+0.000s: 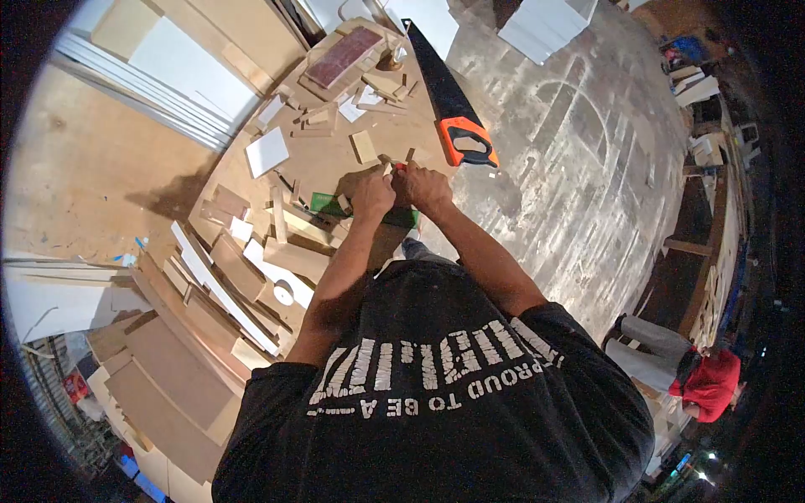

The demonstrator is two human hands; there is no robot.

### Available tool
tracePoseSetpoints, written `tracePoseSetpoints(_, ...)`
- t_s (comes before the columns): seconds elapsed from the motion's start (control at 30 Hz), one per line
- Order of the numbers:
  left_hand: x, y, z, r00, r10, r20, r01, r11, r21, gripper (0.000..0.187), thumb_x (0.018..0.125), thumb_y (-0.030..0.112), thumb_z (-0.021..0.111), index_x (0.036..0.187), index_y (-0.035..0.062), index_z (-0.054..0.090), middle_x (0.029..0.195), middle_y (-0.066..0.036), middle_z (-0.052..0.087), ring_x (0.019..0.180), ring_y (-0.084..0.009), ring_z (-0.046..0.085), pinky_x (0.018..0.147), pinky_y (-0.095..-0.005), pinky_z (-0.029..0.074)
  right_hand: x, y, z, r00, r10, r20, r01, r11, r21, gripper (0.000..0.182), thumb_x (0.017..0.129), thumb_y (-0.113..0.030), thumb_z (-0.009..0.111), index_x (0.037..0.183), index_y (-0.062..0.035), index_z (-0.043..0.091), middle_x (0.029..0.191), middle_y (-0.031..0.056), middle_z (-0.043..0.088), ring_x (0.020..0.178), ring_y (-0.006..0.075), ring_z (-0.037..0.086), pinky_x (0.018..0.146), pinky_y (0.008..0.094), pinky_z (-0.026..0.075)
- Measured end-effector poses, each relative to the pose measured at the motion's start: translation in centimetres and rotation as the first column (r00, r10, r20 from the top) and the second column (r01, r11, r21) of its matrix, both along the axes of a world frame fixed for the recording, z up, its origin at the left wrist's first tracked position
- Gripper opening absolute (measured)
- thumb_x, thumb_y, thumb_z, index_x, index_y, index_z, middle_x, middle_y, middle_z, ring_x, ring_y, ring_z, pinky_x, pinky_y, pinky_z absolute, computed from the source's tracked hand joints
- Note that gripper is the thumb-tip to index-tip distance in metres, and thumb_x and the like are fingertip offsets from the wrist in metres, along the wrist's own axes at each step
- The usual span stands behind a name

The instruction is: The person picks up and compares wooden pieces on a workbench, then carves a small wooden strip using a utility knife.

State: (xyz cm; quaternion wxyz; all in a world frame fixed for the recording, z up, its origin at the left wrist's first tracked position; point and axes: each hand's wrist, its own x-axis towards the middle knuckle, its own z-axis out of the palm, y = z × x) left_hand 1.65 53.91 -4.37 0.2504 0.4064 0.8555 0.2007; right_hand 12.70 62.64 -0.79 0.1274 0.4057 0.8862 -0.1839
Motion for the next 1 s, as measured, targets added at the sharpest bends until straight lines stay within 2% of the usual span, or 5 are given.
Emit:
tracePoseSetpoints(0.2,-0.1,-0.2,0.3,0.994,-0.029,-0.105,0.039,0.995,0.096,0.036,0.089,0.02,0.06,0.123,0.0085,0.066,0.096,-0.024,0.07,0.092,-0.0426,0.067,0.085,-0.0509,0.052,0.9,-1.0,4.7,0.992,0.125,-0.009,-0.124,0.99,0.071,0.038,0.097,-0.035,0.051,0.113,-0.0022,0.061,0.093,0.0202,0.073,0.084,0.0319,0.074,0.07,0.049,0.059)
tracePoseSetpoints(0.4,0.6,-0.5,3.1,0.997,-0.035,-0.073,0.041,0.995,0.093,0.035,0.095,0.025,0.057,0.123,0.0074,0.065,0.104,-0.025,0.069,0.1,-0.0419,0.065,0.088,-0.0524,0.052,1.1,1.0,-0.3,0.998,0.033,0.047,-0.034,0.999,0.021,0.038,0.098,-0.034,0.05,0.112,-0.0001,0.06,0.1,0.0214,0.071,0.089,0.032,0.073,0.071,0.0493,0.059)
tracePoseSetpoints(0.5,-0.5,-0.4,-1.6,0.999,-0.039,0.001,0.039,0.99,0.134,0.036,0.095,0.023,0.055,0.125,0.0063,0.064,0.105,-0.026,0.068,0.101,-0.0432,0.065,0.088,-0.0523,0.052,2.8,3.5,-1.6,0.994,0.101,-0.04,-0.104,0.99,-0.096,0.042,0.099,-0.036,0.046,0.112,0.0019,0.059,0.101,0.0272,0.069,0.094,0.0394,0.071,0.077,0.0506,0.057)
tracePoseSetpoints(0.63,-0.8,-1.0,-3.1,0.996,-0.011,0.089,-0.014,0.96,0.281,0.036,0.096,0.021,0.052,0.125,0.0033,0.063,0.107,-0.028,0.067,0.105,-0.0444,0.062,0.09,-0.0524,0.05,4.0,4.5,-4.2,0.913,-0.198,-0.357,0.084,0.947,-0.311,0.067,0.103,-0.055,0.026,0.117,0.0053,0.053,0.101,0.0352,0.065,0.098,0.0506,0.064,0.086,0.0541,0.051)
tracePoseSetpoints(1.0,-3.1,-0.1,-4.7,0.934,0.061,0.351,-0.077,0.997,0.031,0.033,0.101,0.028,0.047,0.127,0.0082,0.054,0.122,-0.025,0.062,0.11,-0.0436,0.061,0.094,-0.0515,0.047,5.8,-0.5,-4.0,0.969,-0.118,-0.217,0.065,0.97,-0.234,0.05,0.104,-0.05,0.03,0.12,-0.0058,0.047,0.091,0.029,0.068,0.086,0.0472,0.067,0.074,0.0562,0.053)
